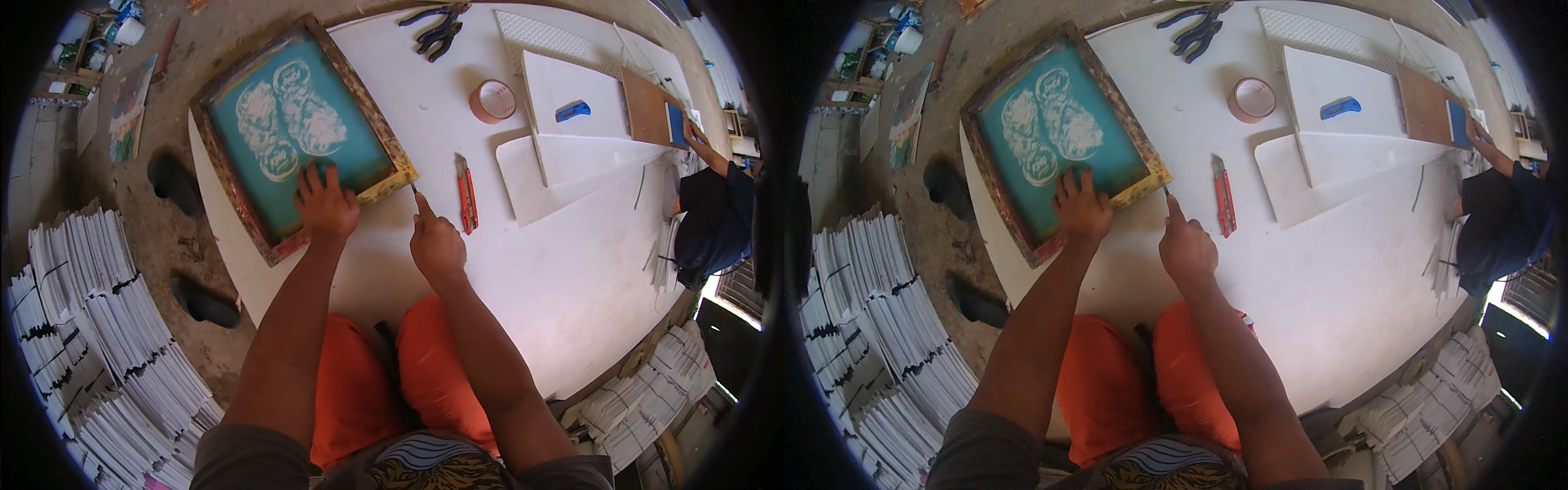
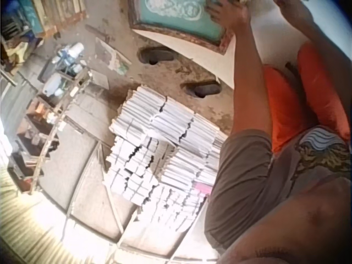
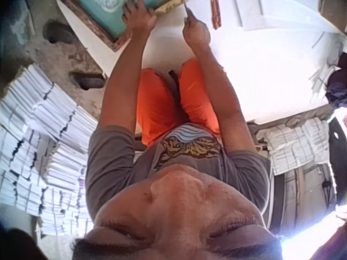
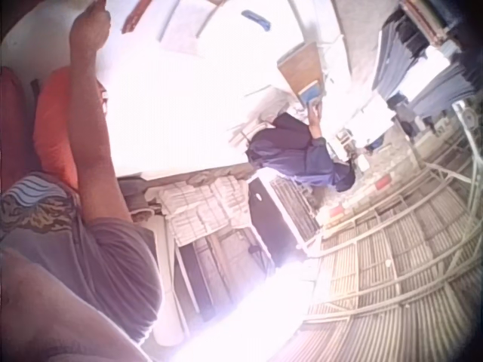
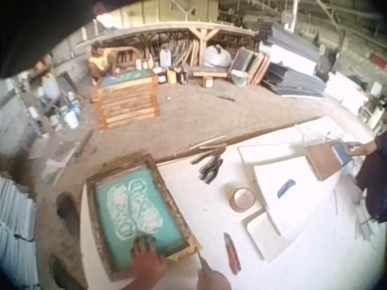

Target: The person sits on the floor and uses a small carving tool to scrape away a white substance from a teal-colored stencil frame. They carefully remove the material to reveal a detailed design of two boots. The person holds the frame steady with their left hand while carving with their right hand.

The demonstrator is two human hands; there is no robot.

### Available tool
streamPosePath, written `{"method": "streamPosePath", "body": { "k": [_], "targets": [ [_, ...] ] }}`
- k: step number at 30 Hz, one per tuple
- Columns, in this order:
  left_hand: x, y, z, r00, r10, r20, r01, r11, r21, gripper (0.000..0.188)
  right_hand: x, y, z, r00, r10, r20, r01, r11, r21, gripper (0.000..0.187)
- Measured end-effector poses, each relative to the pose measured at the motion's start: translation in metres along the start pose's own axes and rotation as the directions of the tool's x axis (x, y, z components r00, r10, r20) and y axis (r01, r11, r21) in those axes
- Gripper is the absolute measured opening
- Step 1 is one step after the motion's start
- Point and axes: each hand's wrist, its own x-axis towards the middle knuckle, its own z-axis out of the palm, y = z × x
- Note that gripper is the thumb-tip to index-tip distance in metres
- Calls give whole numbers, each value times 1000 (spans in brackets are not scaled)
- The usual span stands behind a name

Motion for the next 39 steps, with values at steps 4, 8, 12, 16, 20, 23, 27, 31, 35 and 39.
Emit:
{"method": "streamPosePath", "body": {
  "k": [4,8,12,16,20,23,27,31,35,39],
  "targets": [
    [-1,1,-1,1000,-3,9,3,1000,-3,58,3,7,8,994,-60,-88,67,995,75,43],
    [0,4,0,1000,-3,-2,3,1000,3,58,21,39,31,992,-94,-88,126,846,519,46],
    [0,0,0,1000,-6,-11,6,1000,6,58,19,35,24,976,-4,219,-189,490,851,49],
    [0,3,0,1000,-4,-18,4,1000,3,59,16,36,20,987,-10,163,-133,527,840,49],
    [0,1,3,1000,-2,-27,2,1000,13,59,24,48,22,972,-64,225,-177,433,884,49],
    [-1,-1,4,1000,-6,-29,6,1000,15,59,27,62,26,881,-235,412,-419,19,908,50],
    [-2,1,3,1000,-8,-19,8,1000,6,59,30,71,32,801,-376,466,-566,-224,793,47],
    [-2,4,0,998,3,-61,-2,1000,13,57,35,80,39,790,-429,438,-580,-290,761,53],
    [-2,1,3,998,-3,-56,4,1000,13,58,27,70,18,870,-272,411,-411,59,910,54],
    [-2,0,3,999,-3,-54,3,1000,-6,58,17,66,8,961,-97,258,-145,618,773,51]
  ]
}}
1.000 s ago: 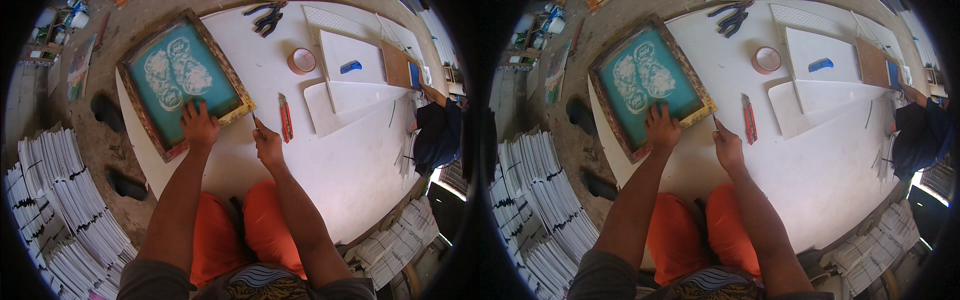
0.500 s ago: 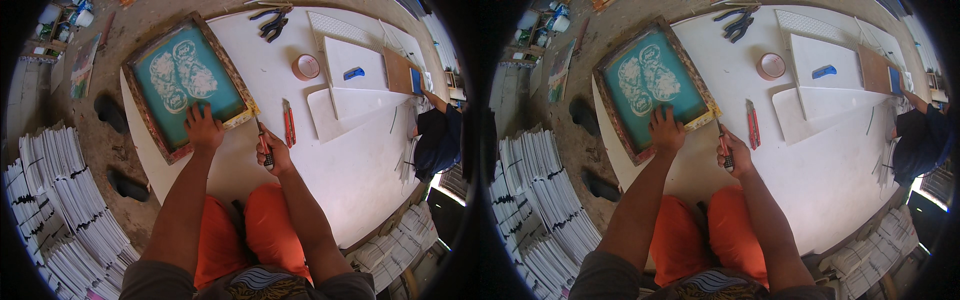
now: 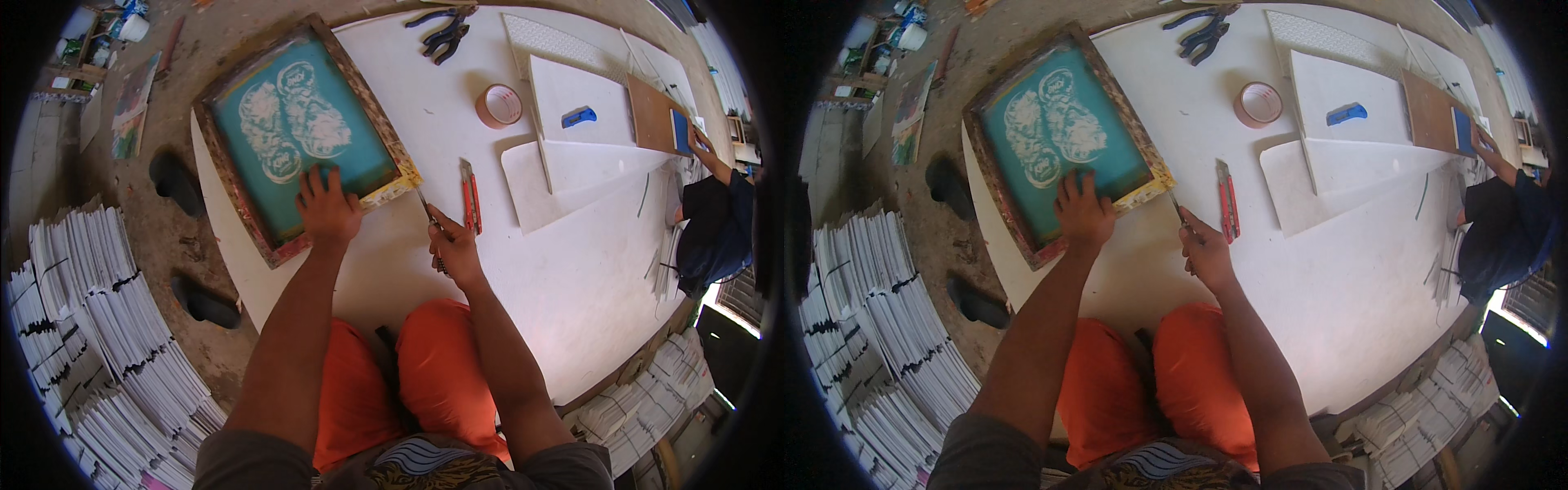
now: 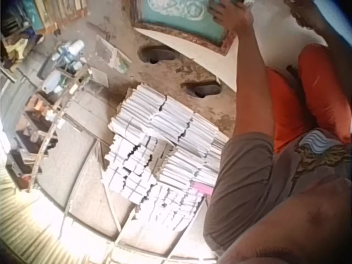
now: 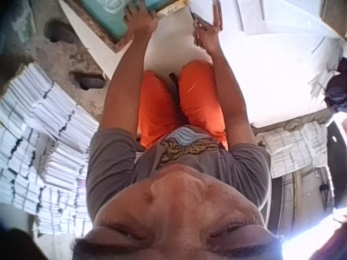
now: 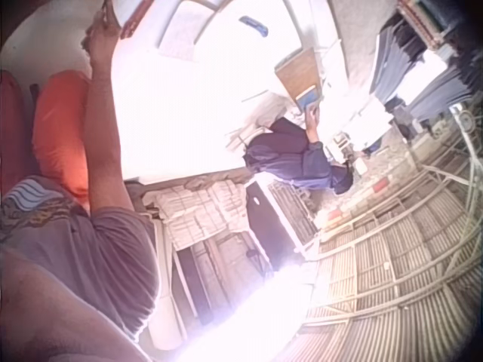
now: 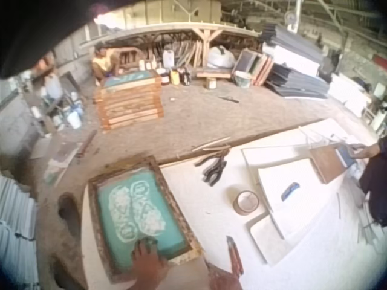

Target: The person sits on the floor and uses a small carving tool to scrape away a white substance from a teal-colored stencil frame. They carefully remove the material to reveal a detailed design of two boots. The person holds the frame steady with their left hand while carving with their right hand.

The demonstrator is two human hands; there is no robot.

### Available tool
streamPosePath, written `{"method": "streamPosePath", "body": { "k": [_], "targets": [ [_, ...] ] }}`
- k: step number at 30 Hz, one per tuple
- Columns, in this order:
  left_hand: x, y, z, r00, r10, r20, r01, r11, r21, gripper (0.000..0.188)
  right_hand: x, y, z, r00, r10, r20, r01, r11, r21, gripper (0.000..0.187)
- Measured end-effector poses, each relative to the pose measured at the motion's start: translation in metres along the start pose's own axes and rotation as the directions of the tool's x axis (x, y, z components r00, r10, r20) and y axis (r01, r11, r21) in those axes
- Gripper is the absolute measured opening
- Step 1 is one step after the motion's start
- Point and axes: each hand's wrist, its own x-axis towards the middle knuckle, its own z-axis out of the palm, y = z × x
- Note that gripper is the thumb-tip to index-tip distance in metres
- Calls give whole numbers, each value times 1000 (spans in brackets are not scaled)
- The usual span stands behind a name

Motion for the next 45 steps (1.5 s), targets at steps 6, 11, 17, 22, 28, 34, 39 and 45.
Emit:
{"method": "streamPosePath", "body": {
  "k": [6,11,17,22,28,34,39,45],
  "targets": [
    [2,3,-4,999,-24,38,25,1000,-10,57,-4,10,16,879,-462,-114,282,698,-658,46],
    [2,1,-4,998,-29,56,28,1000,12,56,-15,-24,37,937,-336,-94,130,587,-799,45],
    [2,4,-9,996,-36,82,37,999,-5,58,-15,-31,45,949,-300,-101,87,555,-827,46],
    [2,3,-8,994,-36,101,37,999,-9,59,-22,-47,57,951,-268,-154,-2,494,-870,45],
    [-1,4,-9,997,-14,74,16,1000,-23,57,-19,-68,78,980,-34,-197,-148,539,-829,54],
    [0,7,-10,999,13,38,-12,1000,-23,59,-14,-45,74,960,-167,-226,-47,699,-713,49],
    [2,5,-15,995,-21,94,22,1000,-16,59,-21,-60,80,969,-123,-214,-130,481,-867,50],
    [1,5,-14,994,-33,109,37,999,-29,59,-24,-54,73,976,-109,-188,-109,502,-858,51]
  ]
}}
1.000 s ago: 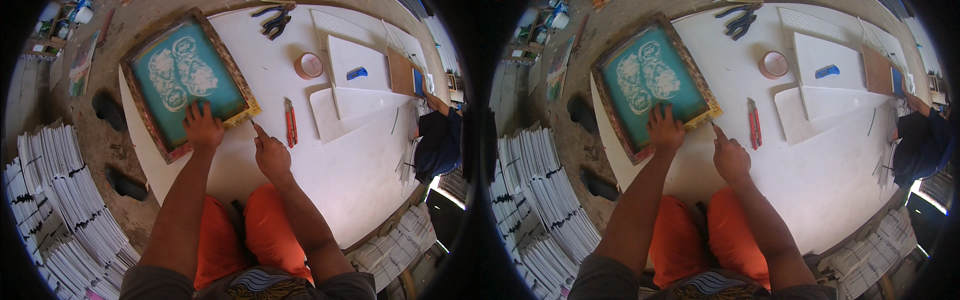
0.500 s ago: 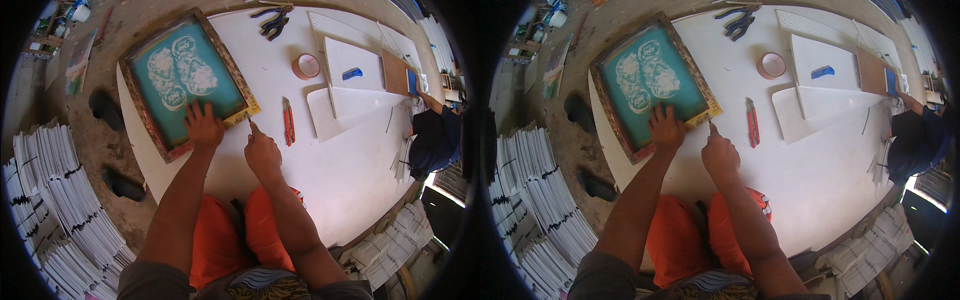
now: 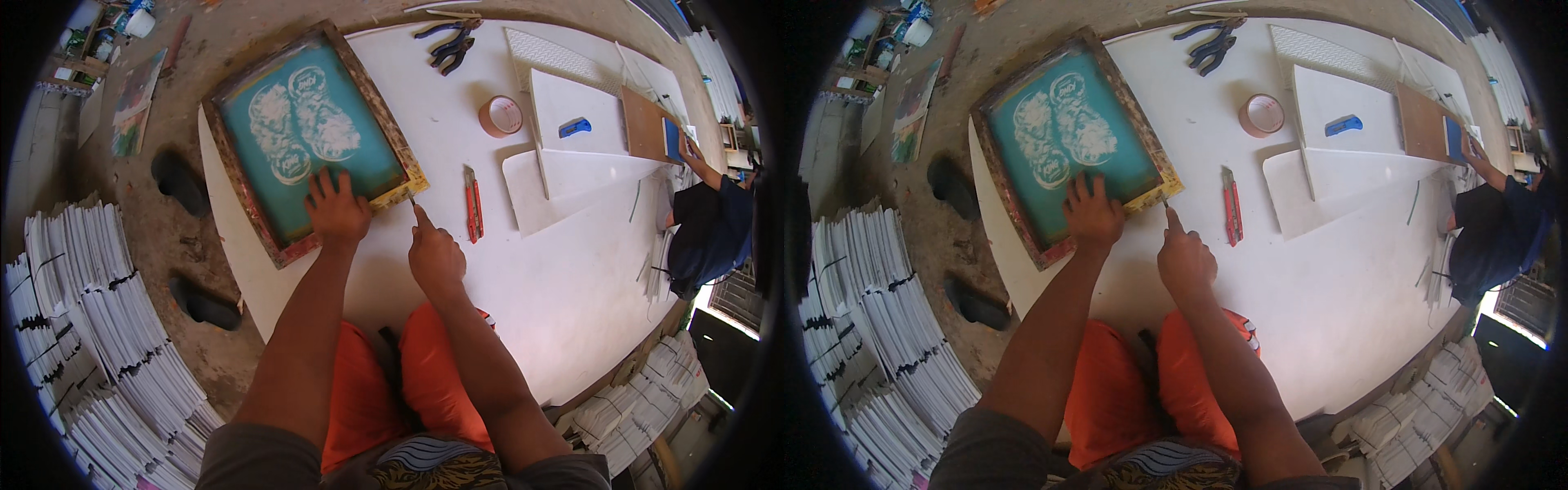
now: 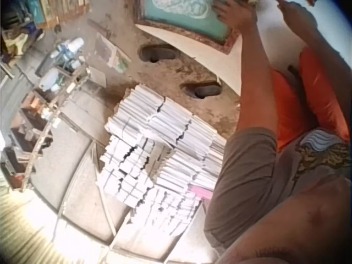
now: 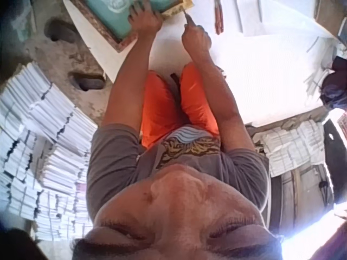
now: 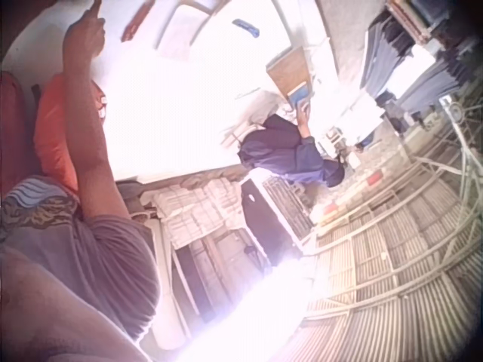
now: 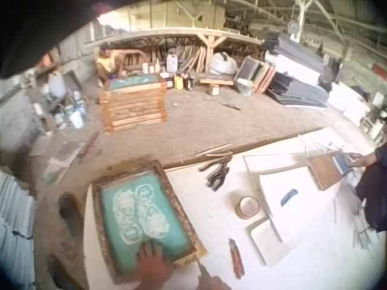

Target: The person sits on the floor and uses a small carving tool to scrape away a white substance from a teal-colored stencil frame. They carefully remove the material to reveal a detailed design of two boots. The person holds the frame steady with their left hand while carving with their right hand.

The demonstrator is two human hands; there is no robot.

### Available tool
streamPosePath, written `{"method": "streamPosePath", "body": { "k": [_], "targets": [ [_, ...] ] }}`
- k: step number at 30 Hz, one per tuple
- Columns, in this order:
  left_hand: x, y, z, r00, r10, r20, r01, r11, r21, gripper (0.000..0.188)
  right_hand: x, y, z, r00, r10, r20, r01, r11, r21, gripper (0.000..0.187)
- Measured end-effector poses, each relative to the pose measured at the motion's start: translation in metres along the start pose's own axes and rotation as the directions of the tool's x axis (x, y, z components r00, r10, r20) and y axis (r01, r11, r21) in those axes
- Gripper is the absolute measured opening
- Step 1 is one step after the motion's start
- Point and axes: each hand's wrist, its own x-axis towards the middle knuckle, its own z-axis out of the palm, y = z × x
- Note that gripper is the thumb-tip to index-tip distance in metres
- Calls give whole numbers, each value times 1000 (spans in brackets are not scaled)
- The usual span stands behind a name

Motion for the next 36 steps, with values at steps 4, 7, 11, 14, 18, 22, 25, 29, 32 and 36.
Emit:
{"method": "streamPosePath", "body": {
  "k": [4,7,11,14,18,22,25,29,32,36],
  "targets": [
    [-2,-3,6,999,19,-27,-19,1000,-10,59,-3,-4,3,995,-21,-101,21,1000,-7,48],
    [0,-3,6,1000,21,-11,-21,1000,-3,59,0,-10,-2,999,2,-52,-5,998,-70,50],
    [0,0,2,998,-12,57,12,1000,-13,60,4,-34,-20,995,77,63,-70,991,-114,53],
    [0,-1,0,998,-15,68,16,1000,-10,60,3,-32,-17,997,60,47,-64,994,85,54],
    [-1,2,1,1000,29,-8,-29,1000,-4,58,12,-1,25,994,23,-107,19,924,381,49],
    [-1,-4,7,996,39,-74,-38,999,19,58,14,2,26,995,89,52,-102,777,621,48],
    [1,-2,5,998,29,-60,-29,1000,-4,58,5,4,29,981,20,-192,27,970,241,44],
    [-1,-3,5,998,24,-64,-24,1000,3,58,2,-5,17,988,20,-152,-21,1000,-6,45],
    [-2,-2,2,999,21,-41,-21,1000,5,59,2,-14,16,992,31,-123,-31,1000,5,47],
    [-2,0,3,1000,12,-1,-12,1000,12,60,15,5,24,996,-7,-94,42,928,370,48]
  ]
}}
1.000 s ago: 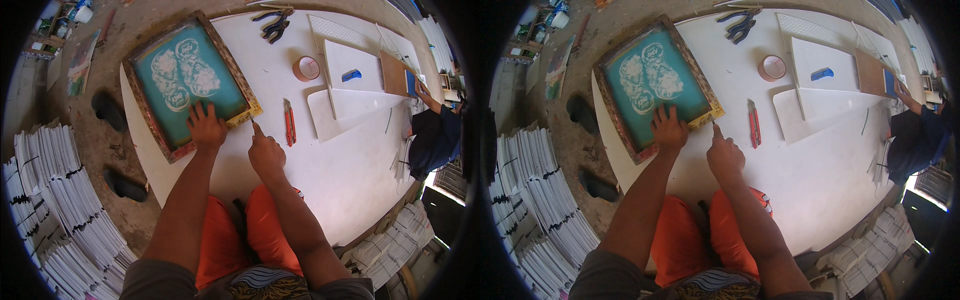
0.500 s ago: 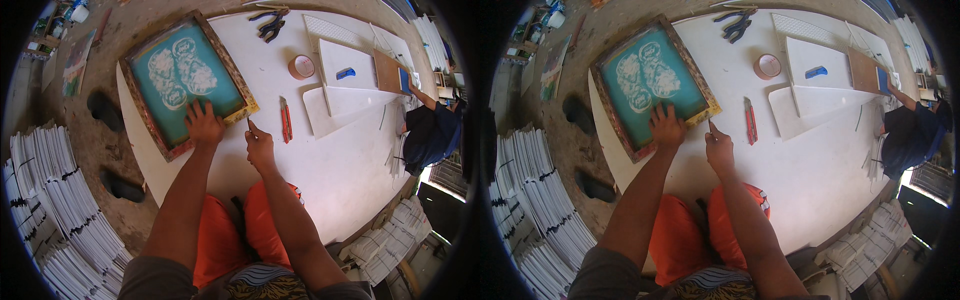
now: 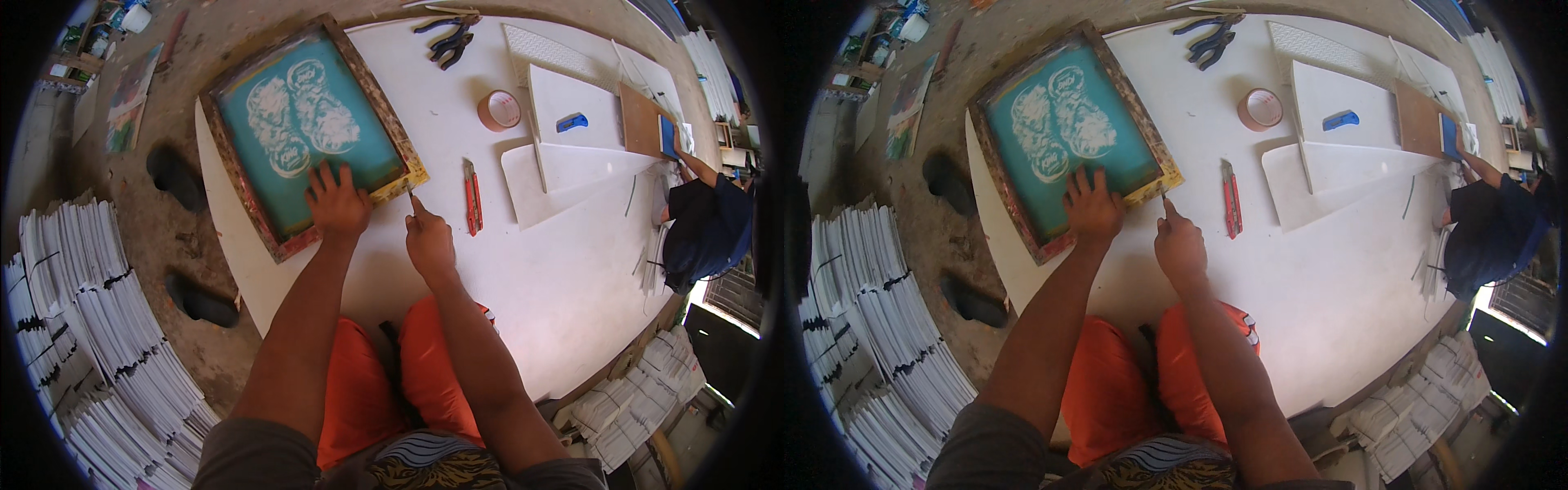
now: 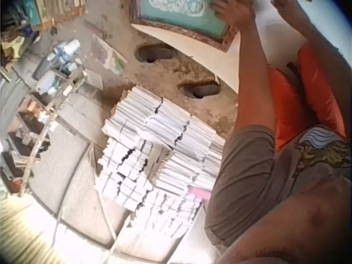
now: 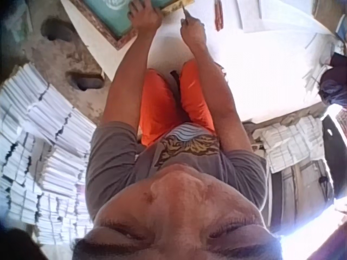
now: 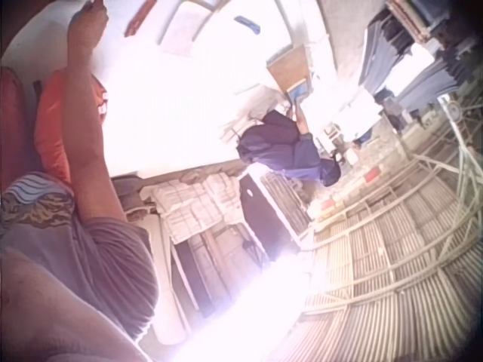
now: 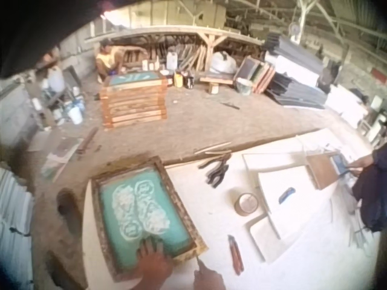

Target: The person sits on the floor and uses a small carving tool to scrape away a white substance from a teal-colored stencil frame. They carefully remove the material to reveal a detailed design of two boots. The person holds the frame steady with their left hand while carving with their right hand.

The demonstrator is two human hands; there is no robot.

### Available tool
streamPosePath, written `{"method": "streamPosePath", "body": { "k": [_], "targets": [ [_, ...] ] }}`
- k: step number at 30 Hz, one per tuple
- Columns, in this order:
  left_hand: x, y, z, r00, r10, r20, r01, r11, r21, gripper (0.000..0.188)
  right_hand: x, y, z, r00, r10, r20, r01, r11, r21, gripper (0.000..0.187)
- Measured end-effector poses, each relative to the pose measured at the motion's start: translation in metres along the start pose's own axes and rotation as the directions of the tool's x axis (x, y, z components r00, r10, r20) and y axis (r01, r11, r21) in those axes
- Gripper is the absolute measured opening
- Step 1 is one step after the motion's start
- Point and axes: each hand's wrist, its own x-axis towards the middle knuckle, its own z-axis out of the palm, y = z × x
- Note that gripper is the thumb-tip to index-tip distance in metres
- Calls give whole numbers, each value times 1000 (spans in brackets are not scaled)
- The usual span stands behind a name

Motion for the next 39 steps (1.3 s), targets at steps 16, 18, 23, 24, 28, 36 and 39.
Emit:
{"method": "streamPosePath", "body": {
  "k": [16,18,23,24,28,36,39],
  "targets": [
    [3,-3,13,990,31,-135,-20,997,79,56,10,35,1,935,97,340,-351,378,857,48],
    [3,-3,11,992,13,-127,-4,997,76,56,10,38,0,961,78,266,-256,616,745,48],
    [2,-1,9,991,25,-133,-16,998,63,56,23,68,18,947,-265,-181,301,929,217,46],
    [2,-4,10,990,21,-140,-12,998,67,56,20,55,8,987,-151,-51,159,920,359,45],
    [1,-2,8,989,15,-144,-9,999,44,55,23,55,1,929,23,368,-344,417,842,46],
    [2,-4,8,998,-16,-66,16,1000,5,58,8,35,-19,883,52,467,-446,404,799,46],
    [2,0,6,998,-17,-66,16,1000,-10,57,-3,46,-4,999,-51,19,39,912,408,45]
  ]
}}
